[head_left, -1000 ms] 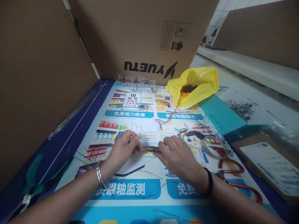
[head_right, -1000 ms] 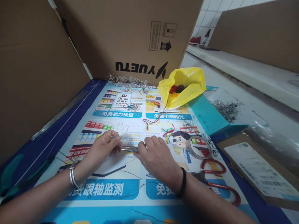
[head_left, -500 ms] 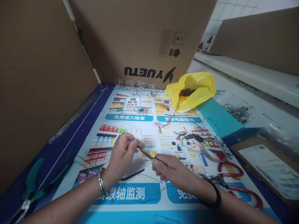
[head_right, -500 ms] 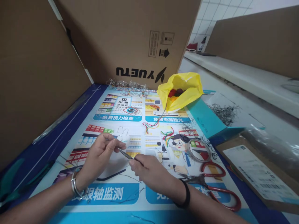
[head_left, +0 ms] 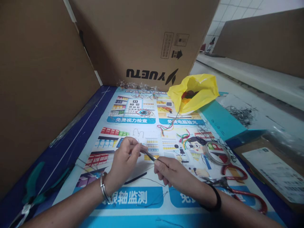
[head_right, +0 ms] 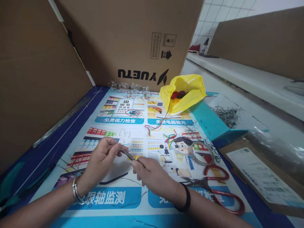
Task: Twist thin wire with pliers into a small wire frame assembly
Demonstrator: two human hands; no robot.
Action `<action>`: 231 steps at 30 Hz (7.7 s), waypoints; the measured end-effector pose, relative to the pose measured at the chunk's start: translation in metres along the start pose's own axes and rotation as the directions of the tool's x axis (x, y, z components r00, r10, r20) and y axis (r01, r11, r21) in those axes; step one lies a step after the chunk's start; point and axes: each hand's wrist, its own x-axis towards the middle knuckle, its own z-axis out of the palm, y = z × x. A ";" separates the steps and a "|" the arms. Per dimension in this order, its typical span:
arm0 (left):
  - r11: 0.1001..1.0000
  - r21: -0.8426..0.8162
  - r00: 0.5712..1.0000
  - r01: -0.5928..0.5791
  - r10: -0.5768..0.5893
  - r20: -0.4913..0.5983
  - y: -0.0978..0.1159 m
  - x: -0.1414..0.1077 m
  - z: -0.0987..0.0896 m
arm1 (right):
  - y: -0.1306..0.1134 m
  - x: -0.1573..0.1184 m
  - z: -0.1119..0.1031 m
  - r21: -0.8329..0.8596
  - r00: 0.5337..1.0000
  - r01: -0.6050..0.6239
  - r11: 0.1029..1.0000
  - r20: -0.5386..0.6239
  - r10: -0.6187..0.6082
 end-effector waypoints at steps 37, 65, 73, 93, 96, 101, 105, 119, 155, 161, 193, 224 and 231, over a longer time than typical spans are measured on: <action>0.996 0.078 0.999 -0.049 0.047 0.021 0.001 0.005 -0.004 | -0.008 -0.005 -0.003 -0.351 0.991 0.115 0.929 -0.022 -0.131; 0.955 0.134 0.961 -0.266 0.250 0.122 -0.005 0.002 -0.010 | -0.008 -0.001 -0.003 -0.496 0.985 0.145 0.856 -0.010 -0.173; 0.954 0.116 0.956 -0.278 0.263 0.128 -0.003 0.008 -0.014 | -0.010 -0.002 -0.004 -0.531 0.977 0.209 0.821 0.074 -0.200; 0.967 0.222 0.988 -0.122 0.139 -0.060 0.003 0.002 -0.007 | -0.008 -0.002 0.006 -0.266 0.992 0.114 0.957 -0.030 -0.126; 0.963 0.237 0.988 -0.128 0.146 -0.059 0.002 0.001 -0.007 | -0.007 -0.001 0.007 -0.261 0.991 0.117 0.958 -0.034 -0.130; 0.964 0.238 0.989 -0.120 0.137 -0.057 0.002 0.001 -0.007 | -0.007 -0.002 0.007 -0.274 0.989 0.120 0.954 -0.052 -0.139; 0.972 0.212 0.992 -0.100 0.113 -0.049 0.002 0.002 -0.007 | -0.008 -0.001 0.008 -0.290 0.989 0.115 0.950 -0.060 -0.138; 0.960 0.066 0.962 -0.273 0.271 0.035 -0.008 0.001 -0.010 | -0.005 0.002 0.002 0.053 0.994 0.065 0.997 0.082 -0.069; 0.960 0.209 0.977 -0.188 0.204 -0.058 0.000 -0.002 -0.008 | -0.002 -0.002 0.011 0.013 0.998 0.059 0.998 0.007 -0.059; 0.978 0.115 0.983 -0.173 0.178 -0.032 -0.005 -0.002 -0.005 | -0.003 -0.002 0.014 0.008 0.998 0.060 0.998 -0.024 -0.060; 0.999 0.030 0.960 -0.012 0.003 0.279 0.008 0.009 -0.017 | -0.003 -0.001 0.003 -0.346 0.971 0.213 0.914 -0.028 -0.237; 0.850 -0.446 0.899 0.281 -0.070 0.433 0.001 0.015 -0.012 | 0.002 0.005 -0.039 -0.993 0.689 0.110 0.049 0.041 -0.724; 0.821 -0.437 0.841 0.367 -0.092 0.533 0.000 0.011 -0.012 | 0.002 0.001 -0.035 -0.991 0.604 0.118 -0.065 0.123 -0.787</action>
